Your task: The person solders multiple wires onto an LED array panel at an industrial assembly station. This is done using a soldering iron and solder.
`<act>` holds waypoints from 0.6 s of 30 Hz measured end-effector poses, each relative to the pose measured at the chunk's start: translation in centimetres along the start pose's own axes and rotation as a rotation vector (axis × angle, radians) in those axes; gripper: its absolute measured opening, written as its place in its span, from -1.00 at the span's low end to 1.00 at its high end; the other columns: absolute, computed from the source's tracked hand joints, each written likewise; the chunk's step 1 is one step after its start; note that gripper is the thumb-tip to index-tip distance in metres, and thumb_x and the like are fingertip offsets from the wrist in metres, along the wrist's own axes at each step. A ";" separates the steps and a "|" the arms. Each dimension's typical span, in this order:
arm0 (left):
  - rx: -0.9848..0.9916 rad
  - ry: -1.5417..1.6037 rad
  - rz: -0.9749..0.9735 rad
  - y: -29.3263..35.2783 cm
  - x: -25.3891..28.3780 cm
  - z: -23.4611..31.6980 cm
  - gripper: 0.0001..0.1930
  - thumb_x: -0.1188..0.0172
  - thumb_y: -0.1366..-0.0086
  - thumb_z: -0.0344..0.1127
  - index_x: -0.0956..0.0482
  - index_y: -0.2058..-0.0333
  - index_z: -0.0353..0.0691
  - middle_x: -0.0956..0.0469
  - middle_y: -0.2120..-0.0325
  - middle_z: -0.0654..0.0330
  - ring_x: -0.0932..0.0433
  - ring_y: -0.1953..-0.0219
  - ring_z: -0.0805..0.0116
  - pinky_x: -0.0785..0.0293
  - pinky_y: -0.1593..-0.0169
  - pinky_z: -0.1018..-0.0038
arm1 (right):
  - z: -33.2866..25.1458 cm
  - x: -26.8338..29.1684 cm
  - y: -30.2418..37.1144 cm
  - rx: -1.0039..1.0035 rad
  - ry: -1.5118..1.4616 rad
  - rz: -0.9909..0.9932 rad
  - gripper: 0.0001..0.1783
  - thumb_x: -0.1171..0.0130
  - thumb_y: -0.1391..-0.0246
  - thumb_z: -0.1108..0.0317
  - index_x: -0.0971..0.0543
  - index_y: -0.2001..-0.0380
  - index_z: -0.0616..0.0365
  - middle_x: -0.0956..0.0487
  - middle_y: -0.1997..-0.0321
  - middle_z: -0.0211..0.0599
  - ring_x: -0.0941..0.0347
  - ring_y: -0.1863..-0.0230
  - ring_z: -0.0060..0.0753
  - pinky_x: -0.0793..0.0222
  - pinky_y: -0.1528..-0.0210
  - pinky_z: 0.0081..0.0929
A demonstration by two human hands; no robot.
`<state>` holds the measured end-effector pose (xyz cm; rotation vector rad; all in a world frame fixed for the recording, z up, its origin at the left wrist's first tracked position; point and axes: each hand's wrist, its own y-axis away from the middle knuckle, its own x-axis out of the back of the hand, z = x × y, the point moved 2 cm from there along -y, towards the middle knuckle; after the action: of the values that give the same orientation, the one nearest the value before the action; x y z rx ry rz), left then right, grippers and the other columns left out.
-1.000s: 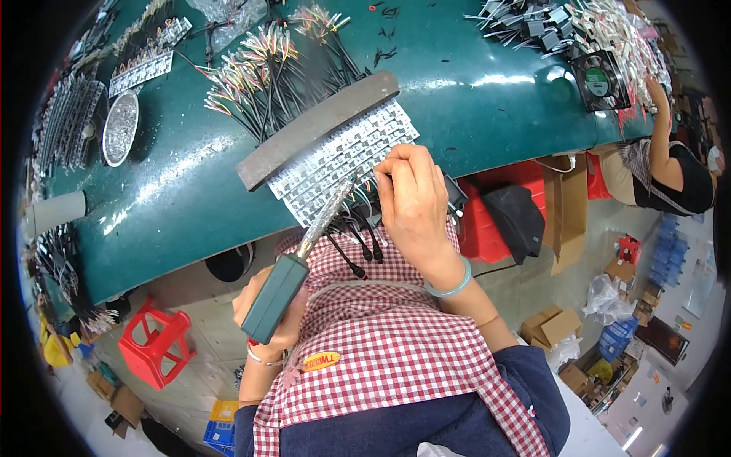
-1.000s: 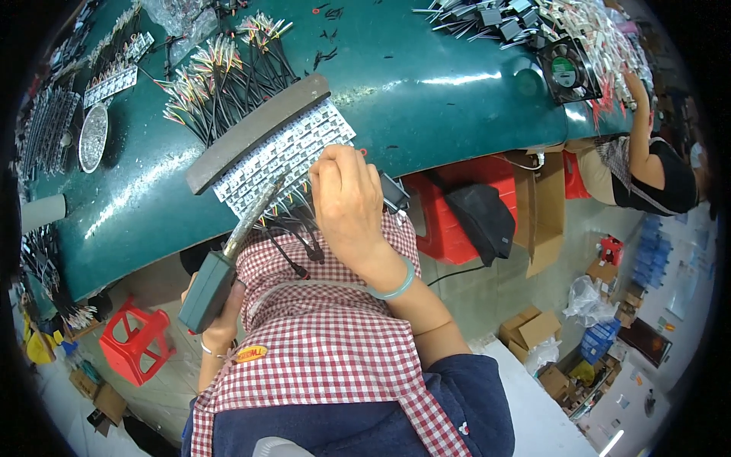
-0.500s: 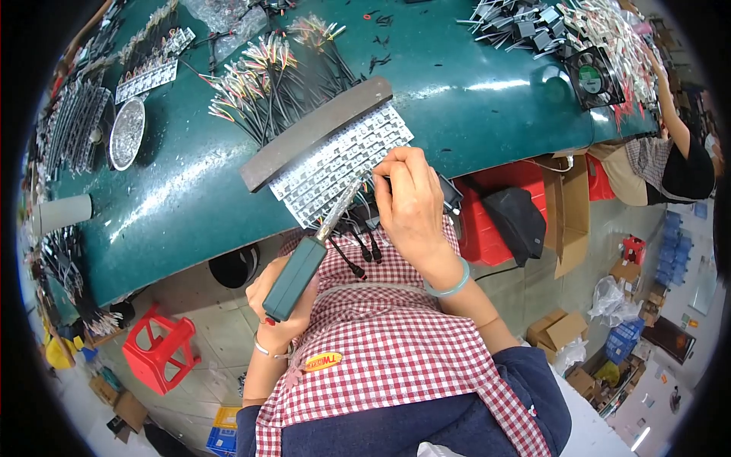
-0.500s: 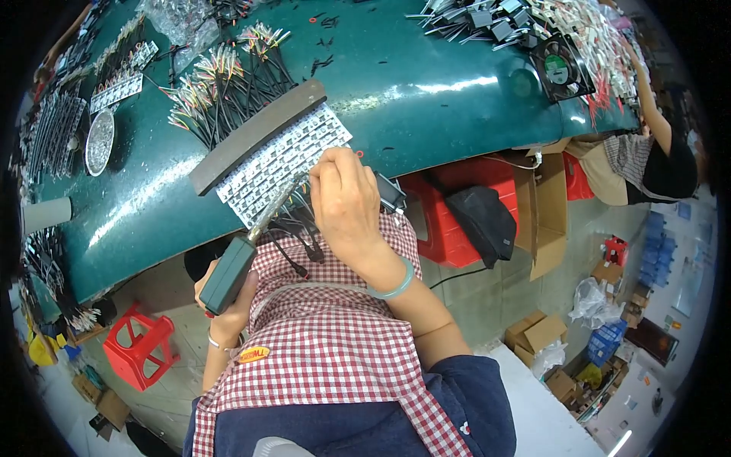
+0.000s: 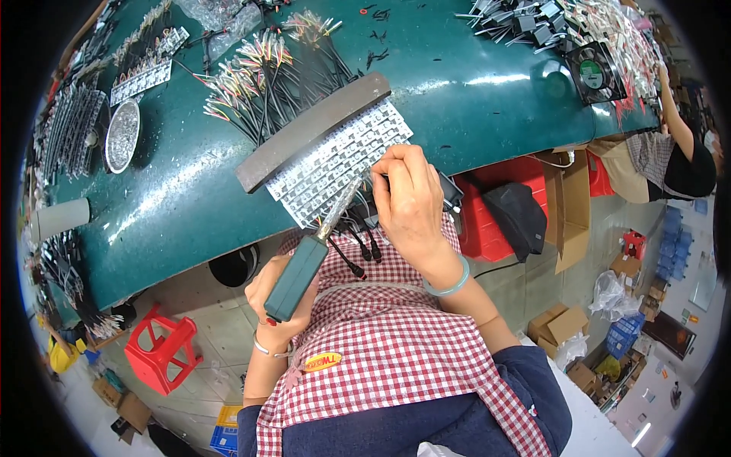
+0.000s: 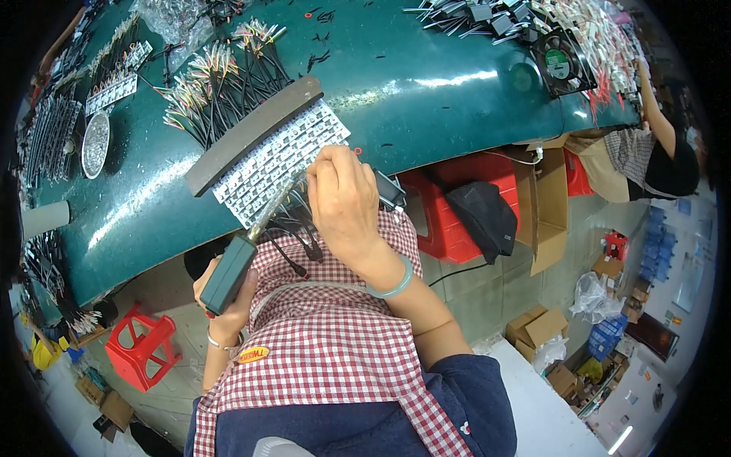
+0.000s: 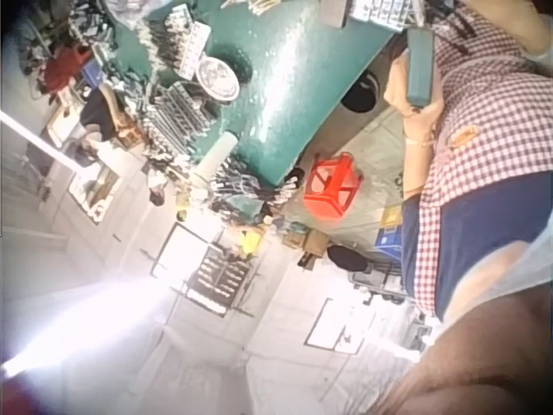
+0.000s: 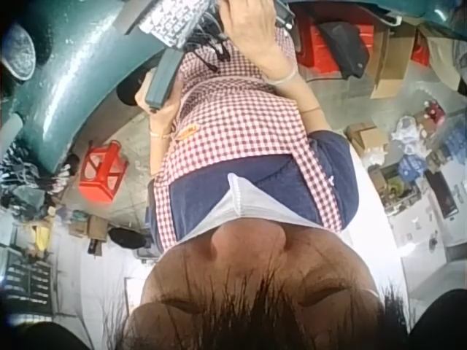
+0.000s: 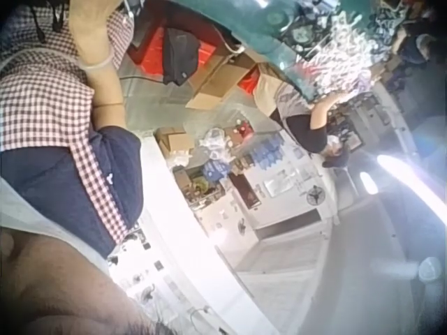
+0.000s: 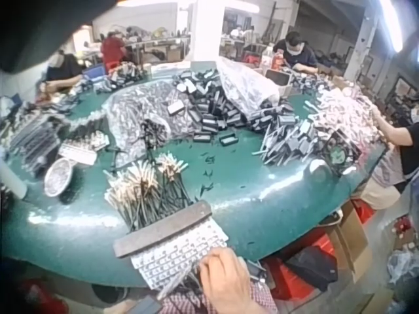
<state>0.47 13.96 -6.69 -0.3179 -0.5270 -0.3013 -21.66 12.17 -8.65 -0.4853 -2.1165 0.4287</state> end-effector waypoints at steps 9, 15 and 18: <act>-0.012 -0.044 0.039 1.2 1.0 0.3 -0.78 -0.34 0.06 -0.55 -0.62 0.36 -0.45 -0.62 0.40 0.00 -0.64 0.45 0.13 -0.55 0.34 0.43 | -0.1 0.1 0.2 -0.011 0.004 -0.001 -0.80 -0.28 0.12 0.62 -0.51 0.38 0.21 -0.47 0.22 -0.23 -0.43 0.33 -0.16 -0.31 0.29 -0.29; 0.033 -0.020 0.075 1.7 0.7 0.3 -0.78 -0.39 -0.02 -0.50 -0.62 0.32 -0.37 -0.56 0.42 0.11 -0.53 0.46 0.33 -0.40 0.38 0.47 | -0.3 2.1 0.2 -0.058 -0.004 -0.066 -0.85 -0.24 0.05 0.61 -0.51 0.36 0.25 -0.47 0.23 -0.19 -0.48 0.30 -0.10 -0.41 0.29 -0.27; 0.030 -0.051 0.078 1.3 0.4 0.1 -0.73 -0.36 0.05 -0.50 -0.63 0.30 -0.44 -0.64 0.35 -0.04 -0.67 0.40 0.14 -0.56 0.31 0.43 | 0.1 4.0 0.8 -0.039 0.013 -0.117 -0.87 -0.18 0.02 0.57 -0.47 0.36 0.23 -0.45 0.24 -0.20 -0.45 0.28 -0.09 -0.39 0.22 -0.24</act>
<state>1.30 15.12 -6.70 -0.3167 -0.5670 -0.2095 -23.72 14.83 -6.30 -0.3833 -2.1312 0.3173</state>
